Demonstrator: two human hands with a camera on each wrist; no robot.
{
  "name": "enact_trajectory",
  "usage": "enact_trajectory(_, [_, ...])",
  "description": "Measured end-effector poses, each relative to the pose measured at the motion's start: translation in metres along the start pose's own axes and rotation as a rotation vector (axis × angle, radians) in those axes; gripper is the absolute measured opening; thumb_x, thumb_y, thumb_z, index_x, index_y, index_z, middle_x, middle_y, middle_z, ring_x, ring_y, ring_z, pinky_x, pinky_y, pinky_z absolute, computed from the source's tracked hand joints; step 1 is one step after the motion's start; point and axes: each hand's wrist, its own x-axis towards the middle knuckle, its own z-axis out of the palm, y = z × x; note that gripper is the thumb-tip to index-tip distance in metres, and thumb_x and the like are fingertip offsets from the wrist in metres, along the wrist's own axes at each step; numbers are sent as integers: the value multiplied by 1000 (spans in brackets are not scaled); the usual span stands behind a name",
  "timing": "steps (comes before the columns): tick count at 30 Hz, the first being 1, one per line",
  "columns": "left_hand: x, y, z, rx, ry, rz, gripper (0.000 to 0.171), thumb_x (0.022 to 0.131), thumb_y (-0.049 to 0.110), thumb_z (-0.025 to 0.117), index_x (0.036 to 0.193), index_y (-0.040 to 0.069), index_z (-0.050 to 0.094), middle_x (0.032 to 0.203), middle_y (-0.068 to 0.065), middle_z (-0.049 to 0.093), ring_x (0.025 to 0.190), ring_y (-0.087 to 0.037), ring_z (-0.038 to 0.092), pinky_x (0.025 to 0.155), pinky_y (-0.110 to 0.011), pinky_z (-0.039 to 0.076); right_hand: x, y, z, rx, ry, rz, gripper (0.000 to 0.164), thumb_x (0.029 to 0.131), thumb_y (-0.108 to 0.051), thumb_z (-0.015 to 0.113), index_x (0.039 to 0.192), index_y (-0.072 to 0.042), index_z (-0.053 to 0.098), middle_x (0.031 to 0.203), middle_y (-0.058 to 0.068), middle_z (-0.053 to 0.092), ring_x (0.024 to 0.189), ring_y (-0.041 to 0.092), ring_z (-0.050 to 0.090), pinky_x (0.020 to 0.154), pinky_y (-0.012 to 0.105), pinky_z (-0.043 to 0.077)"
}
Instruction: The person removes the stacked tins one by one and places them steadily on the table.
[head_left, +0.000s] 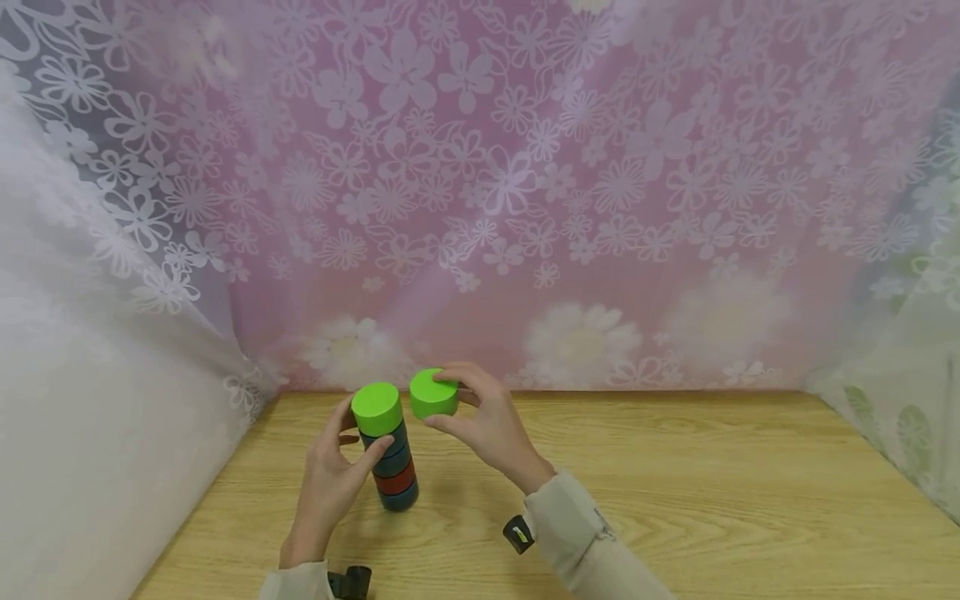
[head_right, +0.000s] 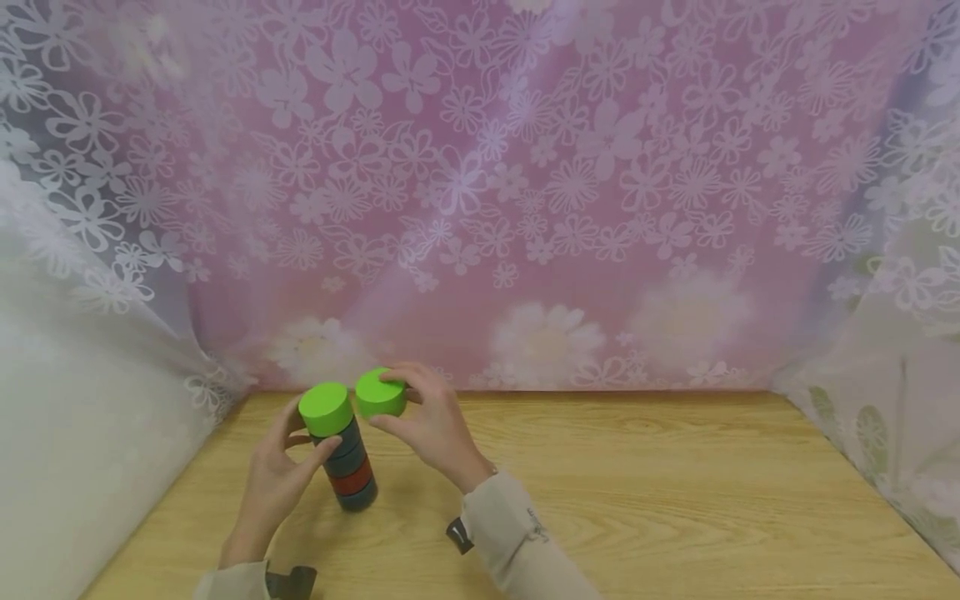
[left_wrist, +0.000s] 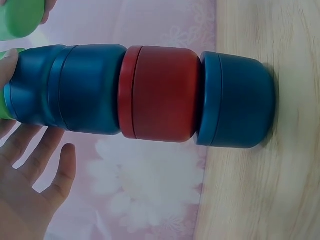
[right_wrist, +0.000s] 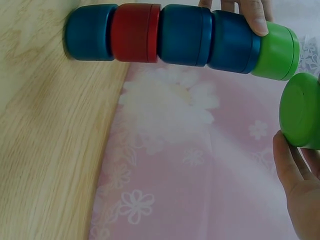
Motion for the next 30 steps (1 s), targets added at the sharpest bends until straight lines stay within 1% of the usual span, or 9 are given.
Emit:
enact_trajectory(4, [1,1,1,-1,-3,2,73,83,5,85,146,2,48,117,-15,66,102,-30,64,78,-56,55,-4,2,-3,14,0,9,51,79,7,84,125,5,64,130,20,60,116,34,63,93,33,56])
enact_trajectory(9, [1,2,2,3,0,7,73,82,4,85,146,2,48,117,-14,66,101,-28,64,78,-55,55,-8,5,-6,10,5,30,50,78,7,84,124,4,65,131,20,60,116,34,63,92,35,56])
enact_trajectory(12, [1,3,1,6,-2,-7,73,82,4,85,145,2,48,117,-14,66,101,-28,64,78,-54,55,-11,7,-8,3,6,36,50,78,6,85,124,3,66,131,19,60,120,35,60,93,34,56])
enact_trajectory(16, [1,3,1,19,-6,-12,73,82,4,85,145,2,49,116,-14,66,101,-28,63,78,-53,55,-14,9,-11,-7,8,41,50,78,6,85,124,2,66,132,18,60,124,35,57,93,36,56])
enact_trajectory(24, [1,3,0,30,-10,-2,72,83,5,85,145,3,50,116,-11,67,100,-25,64,78,-48,55,-20,15,-17,-32,6,72,52,77,5,86,125,0,66,131,16,61,123,34,58,93,38,56])
enact_trajectory(30, [1,2,1,23,-9,0,73,82,5,86,145,3,49,116,-12,67,100,-25,64,77,-49,55,-25,20,-22,-46,6,108,51,77,5,85,124,1,66,131,16,61,123,34,58,94,38,55])
